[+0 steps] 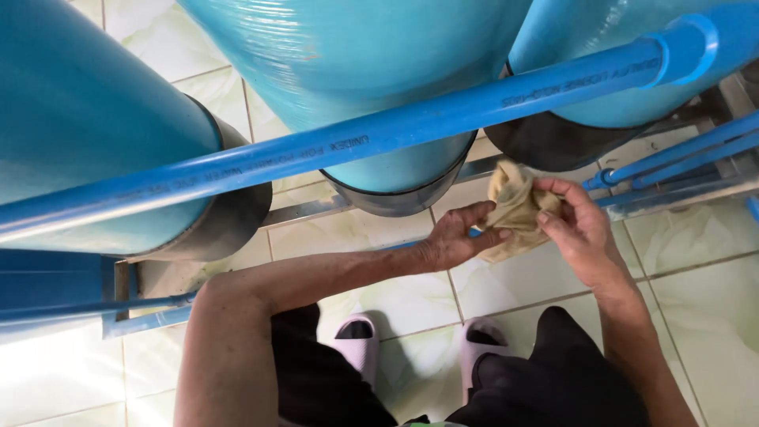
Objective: Cleaning the pipes and tanks of a water filtration system with a cloth.
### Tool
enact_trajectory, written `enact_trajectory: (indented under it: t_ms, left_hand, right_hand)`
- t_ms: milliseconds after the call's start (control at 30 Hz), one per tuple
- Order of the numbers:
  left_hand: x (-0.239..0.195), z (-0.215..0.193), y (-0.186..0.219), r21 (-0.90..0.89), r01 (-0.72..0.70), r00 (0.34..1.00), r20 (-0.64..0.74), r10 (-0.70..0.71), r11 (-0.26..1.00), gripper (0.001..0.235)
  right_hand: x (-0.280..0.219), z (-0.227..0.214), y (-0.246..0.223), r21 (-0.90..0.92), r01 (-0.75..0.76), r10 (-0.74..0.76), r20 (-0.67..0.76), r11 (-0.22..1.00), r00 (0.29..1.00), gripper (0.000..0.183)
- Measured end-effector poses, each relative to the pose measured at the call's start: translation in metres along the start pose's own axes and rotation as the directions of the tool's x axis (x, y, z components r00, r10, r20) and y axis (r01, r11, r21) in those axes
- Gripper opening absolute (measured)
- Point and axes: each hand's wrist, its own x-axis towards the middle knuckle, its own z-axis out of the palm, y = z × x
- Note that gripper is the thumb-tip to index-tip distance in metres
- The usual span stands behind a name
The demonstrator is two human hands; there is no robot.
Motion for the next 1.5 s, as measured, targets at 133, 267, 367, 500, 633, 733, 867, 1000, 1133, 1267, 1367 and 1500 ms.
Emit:
enact_trajectory:
  t_ms: [133, 267, 367, 500, 633, 733, 867, 1000, 1133, 1267, 1367, 1500]
  left_hand:
    - [0.008, 0.018, 0.039, -0.15, -0.045, 0.99, -0.14, 0.024, 0.988, 0.067]
    - [0.01, 0.008, 0.065, -0.345, 0.081, 0.964, -0.21, -0.161, 0.935, 0.045]
    - [0.007, -0.009, 0.072, -0.182, 0.235, 0.934, -0.228, -0.274, 0.955, 0.04]
    - [0.005, 0.006, -0.007, -0.429, 0.165, 0.891, -0.321, -0.321, 0.888, 0.034]
    - [-0.006, 0.028, -0.044, -0.682, 0.14, 0.858, -0.279, -0.432, 0.718, 0.042]
    - [-0.002, 0.021, 0.0, -0.855, -0.039, 0.842, -0.307, -0.443, 0.517, 0.057]
    - [-0.017, 0.04, 0.009, -0.853, 0.021, 0.807, -0.293, -0.513, 0.521, 0.068]
    - [-0.02, 0.044, 0.015, -0.866, -0.145, 0.844, -0.361, -0.396, 0.479, 0.072]
    - [0.003, 0.047, -0.007, -0.899, -0.151, 0.842, -0.335, -0.423, 0.41, 0.07]
    - [0.031, 0.057, -0.013, -0.95, -0.069, 0.802, -0.234, -0.55, 0.304, 0.067]
    - [0.059, 0.051, 0.001, -0.933, -0.162, 0.861, -0.293, -0.416, 0.322, 0.068]
    - [0.083, 0.047, 0.007, -0.948, -0.223, 0.858, -0.301, -0.416, 0.226, 0.062]
  right_hand:
    - [-0.005, -0.024, 0.012, -0.322, 0.054, -0.014, 0.126, 0.945, 0.992, 0.048]
    - [-0.011, -0.027, 0.016, -0.293, 0.012, 0.074, 0.279, 0.956, 0.957, 0.044]
    - [-0.004, -0.036, 0.045, -0.131, 0.013, 0.025, 0.285, 0.991, 0.958, 0.041]
    - [0.011, -0.034, 0.084, 0.434, -0.043, -0.056, 0.213, 0.9, 0.976, 0.041]
    - [0.031, 0.018, 0.033, 0.734, 0.008, -0.152, 0.131, 0.68, 0.98, 0.045]
    - [0.053, 0.038, 0.042, 0.801, 0.117, -0.208, 0.01, 0.587, 0.978, 0.05]
    - [0.06, 0.08, 0.055, 0.507, 0.304, -0.295, -0.1, 0.807, 0.95, 0.043]
    - [0.061, 0.128, 0.034, 0.332, 0.39, -0.337, -0.207, 0.859, 0.918, 0.048]
    - [0.091, 0.14, 0.055, 0.299, 0.505, -0.392, -0.365, 0.809, 0.844, 0.029]
    - [0.108, 0.123, 0.029, 0.203, 0.515, -0.393, -0.438, 0.833, 0.808, 0.02]
    - [0.155, 0.092, 0.031, 0.205, 0.462, -0.355, -0.402, 0.863, 0.844, 0.018]
    - [0.203, 0.066, 0.063, 0.326, 0.432, -0.323, -0.337, 0.841, 0.884, 0.02]
